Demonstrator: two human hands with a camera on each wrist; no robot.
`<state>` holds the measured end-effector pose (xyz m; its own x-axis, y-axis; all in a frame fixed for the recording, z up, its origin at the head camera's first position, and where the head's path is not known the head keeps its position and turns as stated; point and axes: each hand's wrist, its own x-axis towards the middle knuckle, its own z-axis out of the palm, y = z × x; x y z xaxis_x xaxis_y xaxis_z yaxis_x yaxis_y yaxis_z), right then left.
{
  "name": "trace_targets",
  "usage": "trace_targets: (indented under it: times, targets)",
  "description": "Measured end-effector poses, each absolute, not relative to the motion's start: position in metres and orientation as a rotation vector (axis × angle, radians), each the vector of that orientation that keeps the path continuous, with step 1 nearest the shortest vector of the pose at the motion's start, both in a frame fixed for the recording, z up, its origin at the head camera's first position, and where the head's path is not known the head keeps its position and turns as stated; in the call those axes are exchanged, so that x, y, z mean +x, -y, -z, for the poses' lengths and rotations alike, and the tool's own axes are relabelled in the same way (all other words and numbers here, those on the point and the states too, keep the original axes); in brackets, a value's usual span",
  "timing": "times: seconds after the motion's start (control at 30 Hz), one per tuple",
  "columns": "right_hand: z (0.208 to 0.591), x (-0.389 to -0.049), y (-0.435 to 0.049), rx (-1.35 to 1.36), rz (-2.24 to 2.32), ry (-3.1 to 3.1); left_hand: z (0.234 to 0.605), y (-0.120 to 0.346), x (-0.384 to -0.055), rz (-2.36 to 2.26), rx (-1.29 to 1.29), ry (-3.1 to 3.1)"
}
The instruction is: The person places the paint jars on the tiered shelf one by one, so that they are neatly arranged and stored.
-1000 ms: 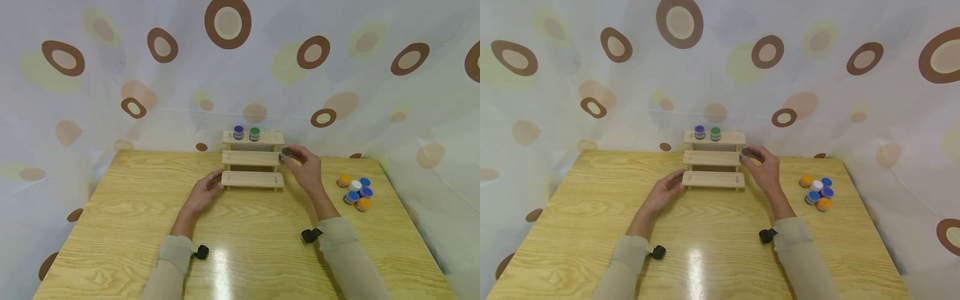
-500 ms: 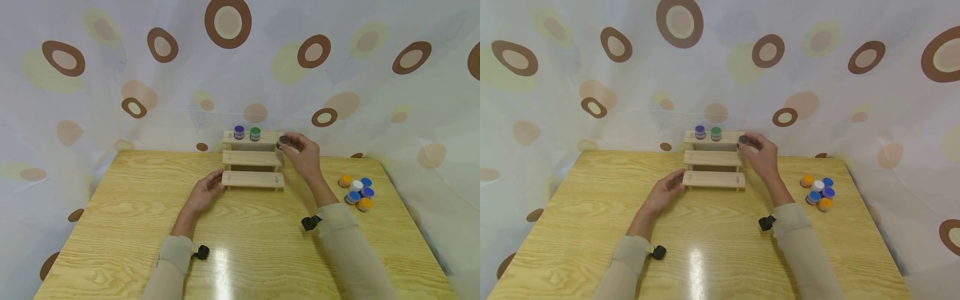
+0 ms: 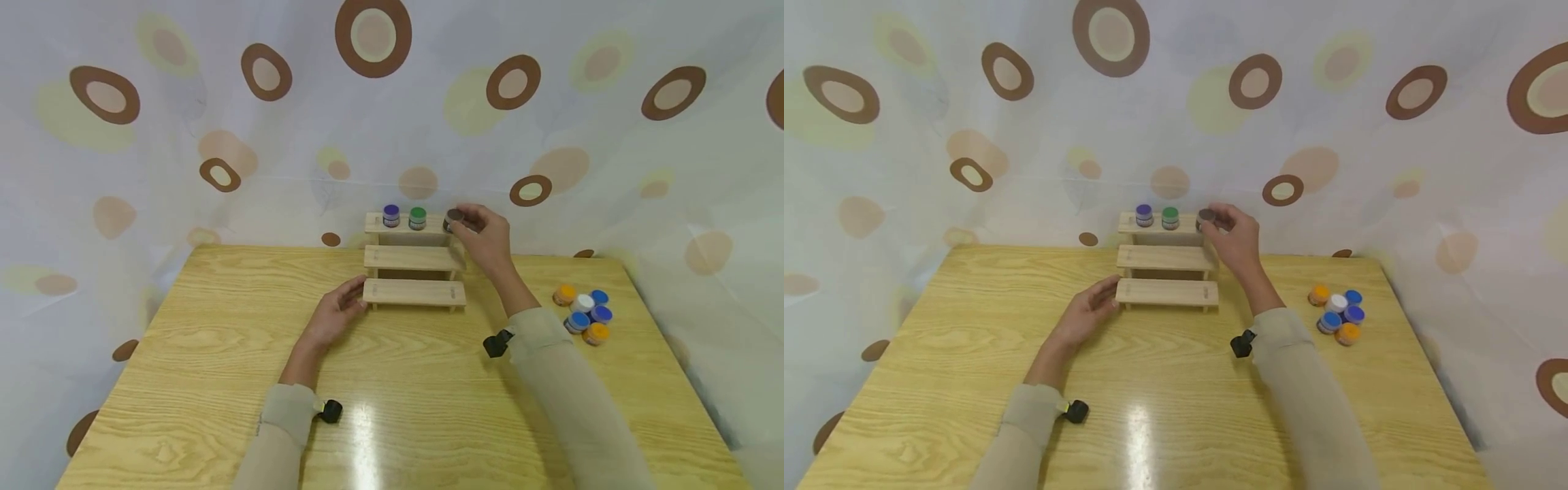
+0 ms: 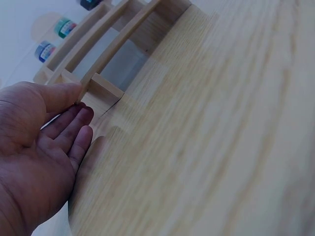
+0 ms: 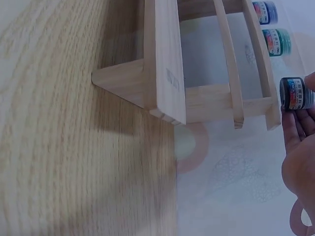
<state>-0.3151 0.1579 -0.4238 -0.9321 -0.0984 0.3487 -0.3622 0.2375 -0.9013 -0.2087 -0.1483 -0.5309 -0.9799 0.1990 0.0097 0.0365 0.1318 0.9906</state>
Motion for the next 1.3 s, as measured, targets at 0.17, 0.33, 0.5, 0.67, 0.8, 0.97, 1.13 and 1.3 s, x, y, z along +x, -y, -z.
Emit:
trace_targets:
  times: [0.17,0.33,0.5,0.67,0.8,0.97,1.13,1.3]
  targets:
    - [0.44,-0.334,-0.16,0.424,-1.75,2.296,0.529,0.149,-0.208,-1.976,0.267,-2.265]
    - [0.443,-0.339,-0.16,0.432,-1.765,2.282,0.53,0.151,-0.21,-1.979,0.272,-2.274]
    - [0.441,-0.34,-0.158,0.426,-1.795,2.275,0.53,0.151,-0.212,-1.974,0.261,-2.277]
    - [0.428,-0.329,-0.153,0.432,-1.829,2.28,0.529,0.15,-0.209,-1.971,0.247,-2.267]
    - [0.418,-0.32,-0.152,0.453,-1.825,2.286,0.527,0.15,-0.208,-1.976,0.246,-2.261]
    - [0.424,-0.321,-0.153,0.435,-1.864,2.27,0.527,0.15,-0.208,-1.978,0.244,-2.261]
    - [0.444,-0.331,-0.156,0.403,-1.929,2.207,0.528,0.15,-0.208,-1.976,0.224,-2.27]
    - [0.455,-0.331,-0.158,0.389,-1.922,2.163,0.53,0.151,-0.208,-1.984,0.249,-2.268]
